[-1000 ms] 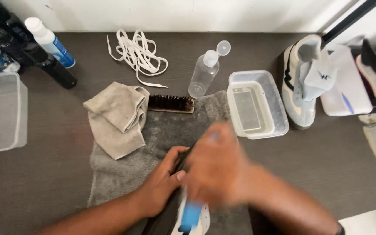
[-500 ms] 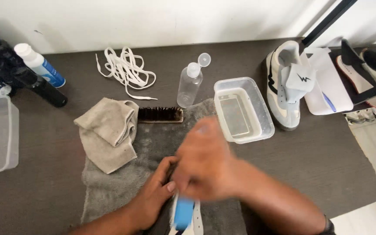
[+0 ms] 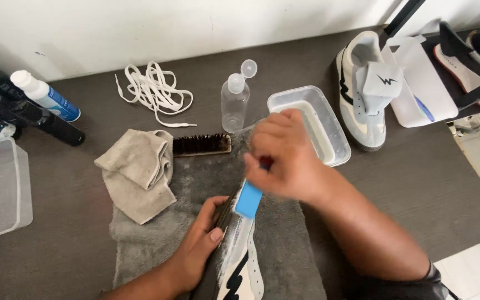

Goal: The person scrubs the side of a white sneaker with a blue brush, then wipes it with a cloth. They repeat the scrubbing and wiping cycle on the same shoe, focusing on the midsole and upper areas.

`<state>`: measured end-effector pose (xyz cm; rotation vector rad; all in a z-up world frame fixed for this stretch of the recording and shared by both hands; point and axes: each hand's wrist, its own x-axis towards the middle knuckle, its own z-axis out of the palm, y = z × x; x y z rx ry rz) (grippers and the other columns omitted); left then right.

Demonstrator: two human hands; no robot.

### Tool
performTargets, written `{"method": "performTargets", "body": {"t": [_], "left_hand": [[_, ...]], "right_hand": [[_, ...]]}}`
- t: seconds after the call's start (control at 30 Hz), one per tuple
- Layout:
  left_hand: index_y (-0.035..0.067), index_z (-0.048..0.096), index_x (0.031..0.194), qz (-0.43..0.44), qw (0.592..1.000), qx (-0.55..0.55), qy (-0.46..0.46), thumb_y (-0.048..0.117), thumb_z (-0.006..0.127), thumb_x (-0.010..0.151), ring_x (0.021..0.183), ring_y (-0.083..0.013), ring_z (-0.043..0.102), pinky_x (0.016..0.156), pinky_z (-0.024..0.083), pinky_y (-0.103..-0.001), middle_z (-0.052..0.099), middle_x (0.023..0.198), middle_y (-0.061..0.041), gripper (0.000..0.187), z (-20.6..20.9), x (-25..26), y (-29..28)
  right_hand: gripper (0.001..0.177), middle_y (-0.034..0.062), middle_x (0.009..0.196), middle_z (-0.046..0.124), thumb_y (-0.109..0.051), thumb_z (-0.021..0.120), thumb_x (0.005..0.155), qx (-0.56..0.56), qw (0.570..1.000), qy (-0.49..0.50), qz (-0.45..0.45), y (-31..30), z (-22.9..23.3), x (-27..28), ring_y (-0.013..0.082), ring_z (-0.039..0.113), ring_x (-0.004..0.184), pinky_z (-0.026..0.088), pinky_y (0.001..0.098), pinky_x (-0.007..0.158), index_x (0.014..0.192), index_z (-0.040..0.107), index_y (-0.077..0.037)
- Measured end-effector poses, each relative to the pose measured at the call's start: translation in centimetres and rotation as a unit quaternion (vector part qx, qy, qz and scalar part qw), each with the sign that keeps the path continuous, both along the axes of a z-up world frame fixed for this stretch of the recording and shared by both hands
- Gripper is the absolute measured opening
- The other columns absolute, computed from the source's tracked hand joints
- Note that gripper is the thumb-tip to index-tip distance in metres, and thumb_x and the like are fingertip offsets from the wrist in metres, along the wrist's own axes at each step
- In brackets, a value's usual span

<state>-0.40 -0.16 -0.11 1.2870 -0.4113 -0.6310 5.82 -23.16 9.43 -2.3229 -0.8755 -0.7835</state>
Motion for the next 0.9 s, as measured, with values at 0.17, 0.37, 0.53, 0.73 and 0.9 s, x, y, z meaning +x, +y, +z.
{"method": "performTargets", "body": {"t": [0.17,0.37,0.53,0.73,0.9], "left_hand": [[0.003,0.043,0.139,-0.004,1.000,-0.027,0.004,0.062,0.054,0.090,0.115,-0.0168,0.061,0.094,0.047,-0.032,0.063,0.125,-0.010,0.077,-0.1,0.2,-0.2],[0.004,0.046,0.138,0.005,1.000,-0.013,0.007,0.061,0.054,0.089,0.109,-0.0161,0.061,0.093,0.046,-0.033,0.063,0.120,-0.008,0.076,0.2,0.2,-0.2],[0.003,0.044,0.140,-0.002,0.999,-0.007,-0.037,0.061,0.049,0.093,0.116,-0.0176,0.060,0.097,0.046,-0.034,0.061,0.125,-0.009,0.075,0.2,0.1,0.1],[-0.001,0.044,0.138,-0.014,0.998,-0.050,-0.035,0.061,0.051,0.095,0.115,-0.0165,0.061,0.097,0.047,-0.033,0.064,0.122,-0.009,0.075,1.0,0.1,-0.1],[0.005,0.042,0.141,-0.005,1.000,-0.010,-0.009,0.059,0.052,0.092,0.107,-0.0140,0.058,0.094,0.044,-0.032,0.061,0.118,-0.005,0.074,-0.6,0.0,0.2]], "right_hand": [[0.026,-0.0031,0.066,0.033,0.003,0.052,0.081,0.048,0.980,-0.024,0.190,3.3,2.0,-1.6,0.0155,0.032,0.058,0.030,0.0332,0.065,0.071,0.041,-0.018],[0.025,-0.0003,0.066,0.039,-0.005,0.056,0.078,0.013,0.998,-0.033,0.051,2.5,0.8,-1.9,0.0196,0.036,0.065,0.028,0.0384,0.076,0.068,0.036,-0.016],[0.026,-0.0027,0.067,0.032,0.003,0.052,0.074,0.029,0.985,-0.021,0.169,2.2,0.9,-1.5,0.0177,0.033,0.066,0.028,0.0357,0.073,0.072,0.040,-0.020],[0.023,-0.0031,0.065,0.035,0.001,0.050,0.071,0.026,0.990,-0.048,0.127,3.5,1.3,-2.7,0.0174,0.035,0.065,0.028,0.0382,0.076,0.069,0.039,-0.019],[0.029,-0.0020,0.065,0.044,-0.006,0.061,0.077,0.013,1.000,0.008,-0.012,0.3,-0.4,-0.1,0.0200,0.036,0.064,0.024,0.0391,0.073,0.069,0.035,-0.014]]}}
